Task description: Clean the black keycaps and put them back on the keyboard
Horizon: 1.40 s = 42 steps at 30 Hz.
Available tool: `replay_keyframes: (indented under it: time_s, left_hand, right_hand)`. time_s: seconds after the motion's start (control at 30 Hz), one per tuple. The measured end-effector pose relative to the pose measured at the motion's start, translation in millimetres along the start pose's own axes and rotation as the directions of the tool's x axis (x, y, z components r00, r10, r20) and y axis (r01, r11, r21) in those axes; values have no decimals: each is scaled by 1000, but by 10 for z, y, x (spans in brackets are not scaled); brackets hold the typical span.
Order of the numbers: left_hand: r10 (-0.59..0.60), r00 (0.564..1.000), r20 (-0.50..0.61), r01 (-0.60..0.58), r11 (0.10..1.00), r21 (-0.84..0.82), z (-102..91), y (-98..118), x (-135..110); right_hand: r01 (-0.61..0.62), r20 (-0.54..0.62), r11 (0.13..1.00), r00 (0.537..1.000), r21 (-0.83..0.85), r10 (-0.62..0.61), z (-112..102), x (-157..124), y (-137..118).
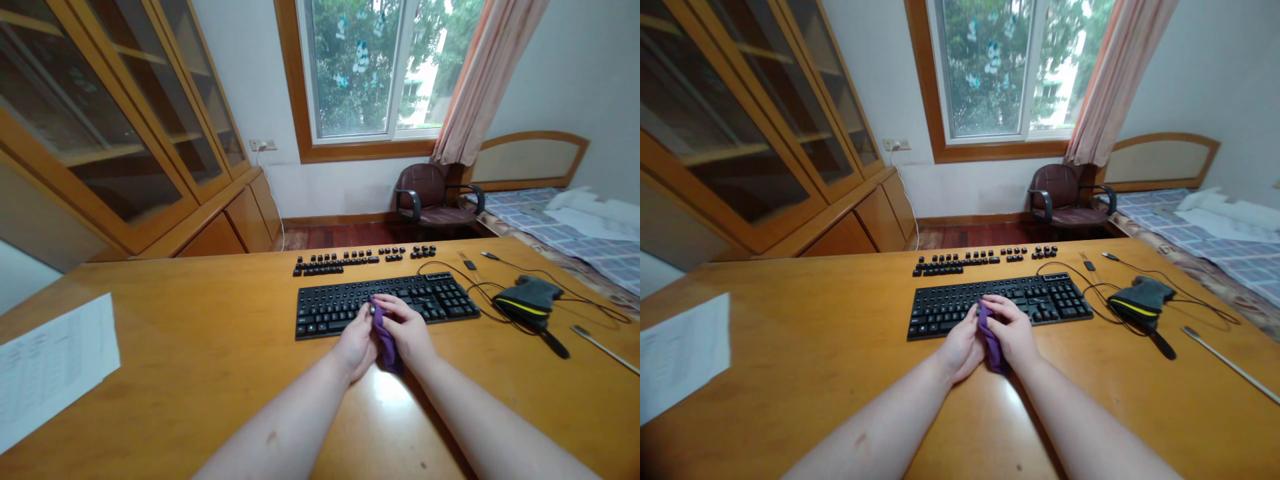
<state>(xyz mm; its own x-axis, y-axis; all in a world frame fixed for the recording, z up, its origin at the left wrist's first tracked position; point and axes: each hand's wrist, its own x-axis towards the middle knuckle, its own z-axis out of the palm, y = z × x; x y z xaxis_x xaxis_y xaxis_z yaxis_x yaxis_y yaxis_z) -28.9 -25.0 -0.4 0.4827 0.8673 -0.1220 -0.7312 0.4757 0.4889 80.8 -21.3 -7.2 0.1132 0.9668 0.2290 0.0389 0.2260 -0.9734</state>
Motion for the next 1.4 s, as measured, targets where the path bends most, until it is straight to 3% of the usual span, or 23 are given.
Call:
replay_keyframes:
  time_s: [0.2,0.5,0.73,0.93,1.17,1.27,1.4]
  left_hand:
    - [5,1000,-14,-5,1000,-8,-15,-2,-1]
    - [9,998,-56,-7,999,37,-3,10,-10]
    - [33,996,-85,-27,997,77,-36,-12,15]
    - [20,995,-101,-9,995,101,-34,-1,14]
    - [100,993,-64,-92,989,120,-100,-14,62]
    - [50,998,-35,-45,989,137,-73,29,52]
    - [-63,998,8,61,986,154,-45,95,16]
  right_hand:
    - [40,-73,998,996,-51,-44,51,-53,2]
    - [6,-15,999,1000,33,-6,39,-53,12]
    - [17,-113,1000,994,17,-15,39,-53,14]
    - [-1,-6,1000,1000,17,1,32,-48,-9]
    - [67,-97,995,993,-74,-74,-8,3,19]
    - [83,-105,993,990,-79,-92,-49,22,-35]
    - [76,-138,996,988,40,-70,-117,56,-79]
